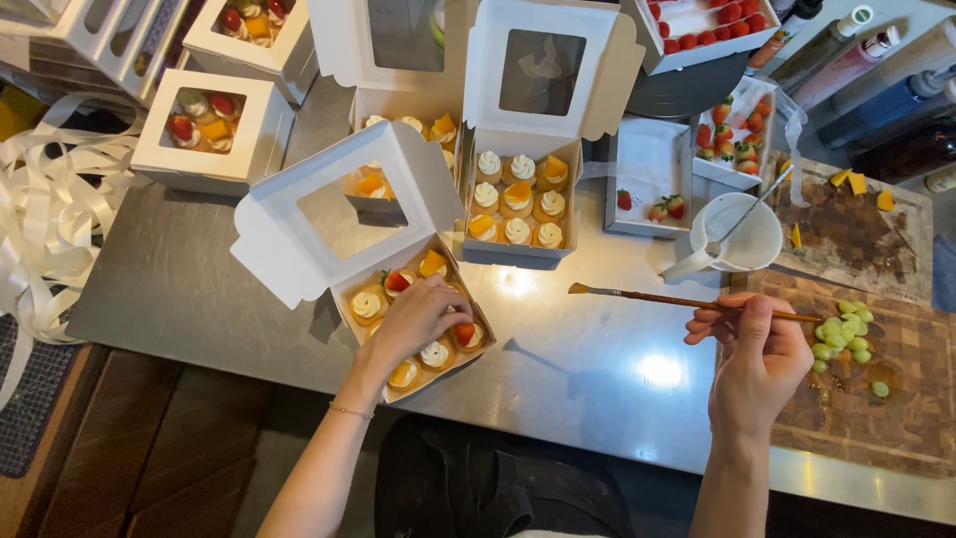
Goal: Decorating mini cupcakes by placing fruit pieces on them and applying a clear glaze with a brush.
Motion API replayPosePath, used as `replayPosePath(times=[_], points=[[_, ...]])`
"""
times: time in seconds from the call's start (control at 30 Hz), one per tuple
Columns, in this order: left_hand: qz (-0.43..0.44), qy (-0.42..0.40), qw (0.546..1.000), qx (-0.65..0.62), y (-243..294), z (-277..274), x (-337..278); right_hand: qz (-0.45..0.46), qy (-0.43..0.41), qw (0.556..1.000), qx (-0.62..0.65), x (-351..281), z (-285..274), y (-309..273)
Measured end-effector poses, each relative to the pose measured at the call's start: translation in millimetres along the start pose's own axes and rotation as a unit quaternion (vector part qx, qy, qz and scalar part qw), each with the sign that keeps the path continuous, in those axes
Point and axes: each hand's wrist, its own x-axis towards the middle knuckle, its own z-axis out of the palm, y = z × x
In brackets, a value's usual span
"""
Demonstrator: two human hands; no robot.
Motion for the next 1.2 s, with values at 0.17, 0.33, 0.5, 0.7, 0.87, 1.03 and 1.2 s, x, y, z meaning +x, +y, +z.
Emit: replayPosePath(times=[0.17, 0.33, 0.5, 0.7, 0.87, 1.03, 1.2], points=[[0.023, 0.003, 1.0, 0.019, -6, 17, 4, 0.012, 0.022, 0.999, -0.02, 9, -10, 6], [0.084, 0.117, 0.987, 0.068, 12, 13, 1, 0.017, 0.042, 0.998, -0.034, 27, -25, 4], [0.03, 0.143, 0.987, 0.068, -2, 31, -1, -0.005, 0.091, 0.995, -0.027, 63, -60, 11], [-0.109, 0.264, 0.951, 0.118, 79, -17, 1, -0.021, 0.146, 0.976, -0.162, 131, -134, 77], [-0.049, 0.324, 0.944, 0.033, 177, -18, 98, -0.036, 0.101, 0.956, -0.274, 166, -151, 128], [0.069, 0.271, 0.955, -0.098, 293, 9, 251, 0.029, 0.027, 0.946, -0.323, 188, -168, 139], [0.016, 0.187, 0.98, -0.071, 281, 85, 398, 0.033, -0.027, 0.95, -0.308, 219, -181, 137]])
